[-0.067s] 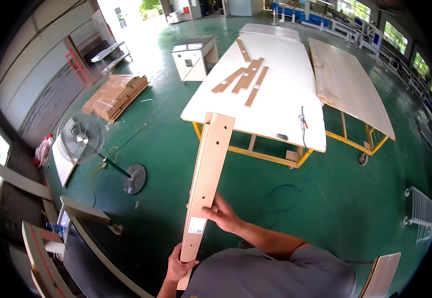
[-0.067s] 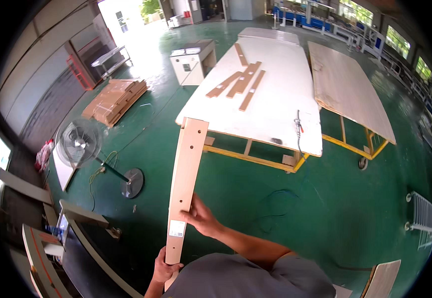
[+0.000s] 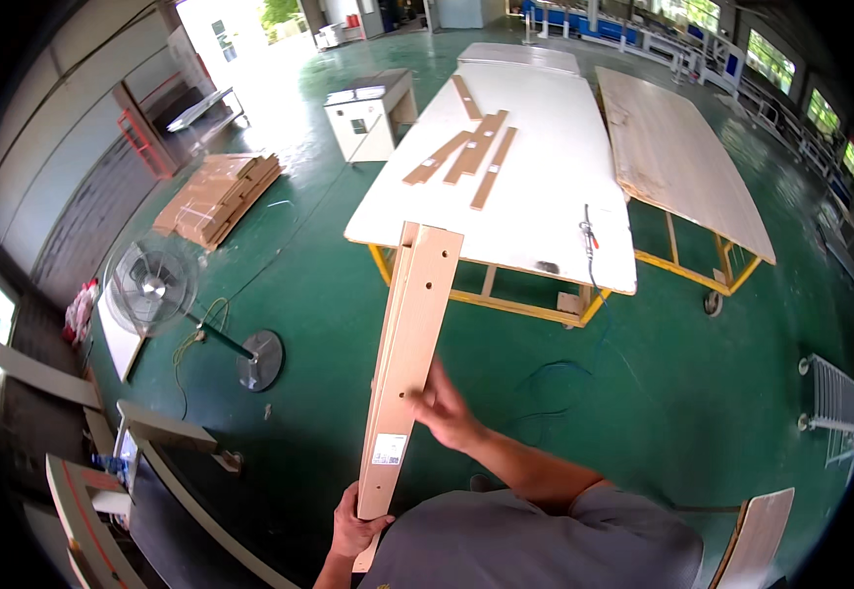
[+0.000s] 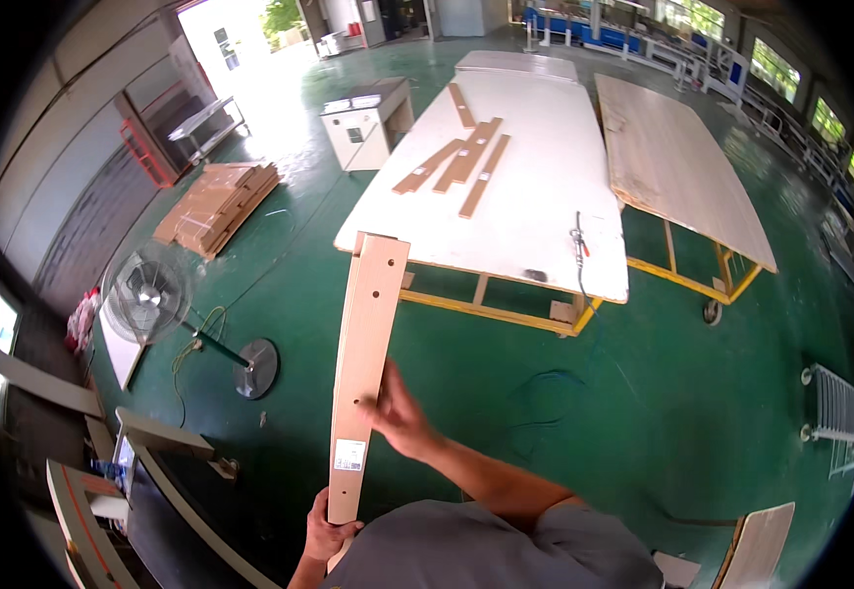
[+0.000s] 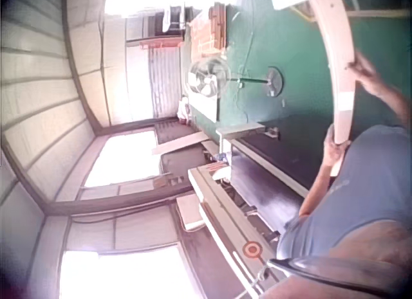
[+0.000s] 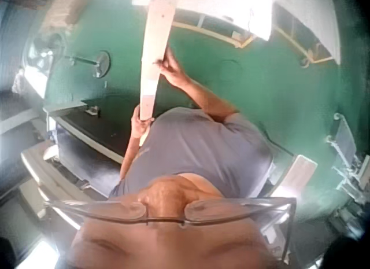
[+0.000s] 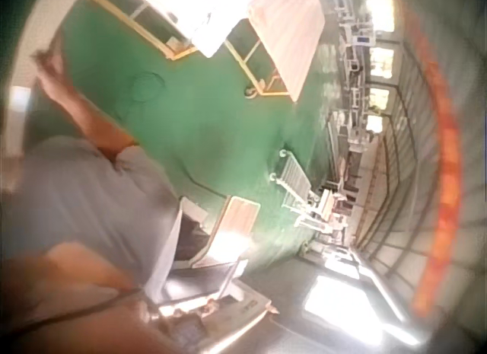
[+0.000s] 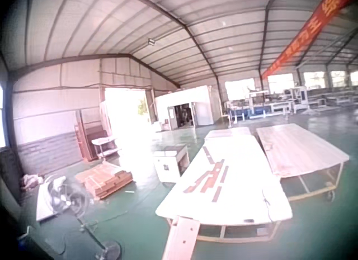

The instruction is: The person applies edge banding to wooden planks using a conveyor machine. They pick up planks from a table, place them on the machine's conveyor belt, and use a handheld air gun to assist the process. The person repeats this for several planks, moving between the table and the machine.

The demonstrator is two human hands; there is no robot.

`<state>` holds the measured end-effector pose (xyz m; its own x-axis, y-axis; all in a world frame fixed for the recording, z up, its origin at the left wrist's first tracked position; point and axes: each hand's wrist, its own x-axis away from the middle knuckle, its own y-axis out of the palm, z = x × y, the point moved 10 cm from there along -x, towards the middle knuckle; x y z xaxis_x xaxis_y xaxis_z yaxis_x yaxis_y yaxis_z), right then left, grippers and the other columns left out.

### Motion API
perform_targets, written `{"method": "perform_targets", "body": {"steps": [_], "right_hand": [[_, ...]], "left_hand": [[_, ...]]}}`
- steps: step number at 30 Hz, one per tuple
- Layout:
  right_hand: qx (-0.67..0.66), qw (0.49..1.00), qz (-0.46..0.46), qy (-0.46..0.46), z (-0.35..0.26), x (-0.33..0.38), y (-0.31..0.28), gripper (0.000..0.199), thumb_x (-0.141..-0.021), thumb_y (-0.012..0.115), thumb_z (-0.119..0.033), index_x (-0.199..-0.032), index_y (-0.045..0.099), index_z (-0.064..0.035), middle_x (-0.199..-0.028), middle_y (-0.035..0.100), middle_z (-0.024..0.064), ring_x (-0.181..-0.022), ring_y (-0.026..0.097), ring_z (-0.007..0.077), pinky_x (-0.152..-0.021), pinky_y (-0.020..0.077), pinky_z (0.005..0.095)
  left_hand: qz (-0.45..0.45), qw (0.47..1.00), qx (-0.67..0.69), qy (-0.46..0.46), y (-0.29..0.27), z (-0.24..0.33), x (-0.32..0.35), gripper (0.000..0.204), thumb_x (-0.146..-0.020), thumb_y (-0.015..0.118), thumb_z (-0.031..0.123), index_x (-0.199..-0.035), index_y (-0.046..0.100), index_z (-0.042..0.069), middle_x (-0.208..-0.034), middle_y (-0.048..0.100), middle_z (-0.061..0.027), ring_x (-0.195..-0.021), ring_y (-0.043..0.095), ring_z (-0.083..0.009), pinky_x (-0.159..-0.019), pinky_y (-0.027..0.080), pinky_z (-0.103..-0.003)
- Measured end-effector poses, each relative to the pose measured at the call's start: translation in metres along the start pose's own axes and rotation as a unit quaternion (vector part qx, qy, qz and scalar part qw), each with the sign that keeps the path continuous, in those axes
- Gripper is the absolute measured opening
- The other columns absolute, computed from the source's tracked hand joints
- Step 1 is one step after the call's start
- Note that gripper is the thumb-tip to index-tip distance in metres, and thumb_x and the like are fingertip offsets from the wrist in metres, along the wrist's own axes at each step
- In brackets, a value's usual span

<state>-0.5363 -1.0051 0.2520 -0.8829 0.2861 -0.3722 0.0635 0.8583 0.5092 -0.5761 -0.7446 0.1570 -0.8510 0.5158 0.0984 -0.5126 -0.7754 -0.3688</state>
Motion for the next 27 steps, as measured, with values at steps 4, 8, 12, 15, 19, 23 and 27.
{"method": "perform_targets", "body": {"steps": [4,8,12,15,19,23,27], "right_hand": [[0.046,0.981,0.081,-0.168,-0.138,-0.077,-0.091,0.095,-0.091,0.063,0.002,-0.161,-0.001,-0.009,-0.159,0.021,0.0098,-0.134,0.041,0.0187,-0.107,0.0416,0.0355],[0.18,0.946,0.121,-0.241,-0.209,-0.107,-0.139,0.082,-0.089,0.065,0.004,-0.156,0.018,-0.0071,-0.154,0.029,0.0098,-0.13,0.044,0.018,-0.106,0.0425,0.0339],[0.221,0.934,0.132,-0.247,-0.223,-0.142,-0.196,0.045,-0.093,0.064,0.001,-0.133,0.043,-0.0041,-0.142,0.043,0.01,-0.125,0.048,0.017,-0.104,0.0428,0.0316],[0.242,0.919,0.158,-0.269,-0.24,-0.166,-0.23,0.038,-0.095,0.063,-0.001,-0.128,0.045,-0.0041,-0.139,0.046,0.0119,-0.124,0.048,0.0166,-0.103,0.0426,0.031],[0.27,0.884,0.212,-0.317,-0.27,-0.187,-0.263,0.03,-0.097,0.061,-0.003,-0.123,0.046,-0.0042,-0.136,0.049,0.0148,-0.121,0.05,0.0174,-0.103,0.0419,0.0318],[0.318,0.845,0.253,-0.349,-0.302,-0.2,-0.298,0.027,-0.098,0.06,-0.004,-0.121,0.046,-0.0039,-0.134,0.052,0.016,-0.119,0.052,0.0182,-0.104,0.0413,0.0329],[0.264,0.851,0.29,-0.349,-0.314,-0.212,-0.341,0.019,-0.1,0.06,-0.01,-0.114,0.048,-0.0037,-0.13,0.056,0.0157,-0.117,0.054,0.0188,-0.104,0.0418,0.0328]], "left_hand": [[-0.051,0.998,-0.044,0.015,0.051,-0.006,-0.04,0.08,-0.063,0.09,0.004,-0.133,0.052,0.003,-0.113,0.069,-0.0141,-0.102,0.068,-0.0255,-0.091,0.054,-0.036],[-0.077,0.992,-0.087,0.039,0.083,0.003,-0.104,0.085,-0.058,0.092,0.004,-0.134,0.052,0.005,-0.113,0.068,-0.0156,-0.104,0.069,-0.0314,-0.09,0.055,-0.039],[-0.091,0.991,-0.076,0.063,0.113,0.014,-0.176,0.087,-0.056,0.093,0.008,-0.133,0.052,0.005,-0.113,0.068,-0.0154,-0.103,0.068,-0.0332,-0.089,0.055,-0.041],[-0.095,0.984,-0.111,0.1,0.136,0.024,-0.234,0.087,-0.055,0.094,0.009,-0.132,0.052,0.005,-0.113,0.068,-0.015,-0.103,0.068,-0.0341,-0.087,0.054,-0.041],[-0.125,0.976,-0.124,0.13,0.17,0.061,-0.301,0.088,-0.054,0.095,0.011,-0.131,0.053,0.006,-0.113,0.068,-0.0148,-0.103,0.067,-0.0357,-0.087,0.054,-0.042],[-0.148,0.971,-0.131,0.132,0.192,0.084,-0.35,0.085,-0.056,0.094,0.01,-0.131,0.054,0.006,-0.118,0.066,-0.0161,-0.106,0.064,-0.0375,-0.088,0.053,-0.043],[-0.171,0.969,-0.132,0.117,0.215,0.082,-0.394,0.086,-0.056,0.093,0.011,-0.132,0.053,0.006,-0.12,0.065,-0.0167,-0.109,0.063,-0.0383,-0.089,0.052,-0.045]]}}
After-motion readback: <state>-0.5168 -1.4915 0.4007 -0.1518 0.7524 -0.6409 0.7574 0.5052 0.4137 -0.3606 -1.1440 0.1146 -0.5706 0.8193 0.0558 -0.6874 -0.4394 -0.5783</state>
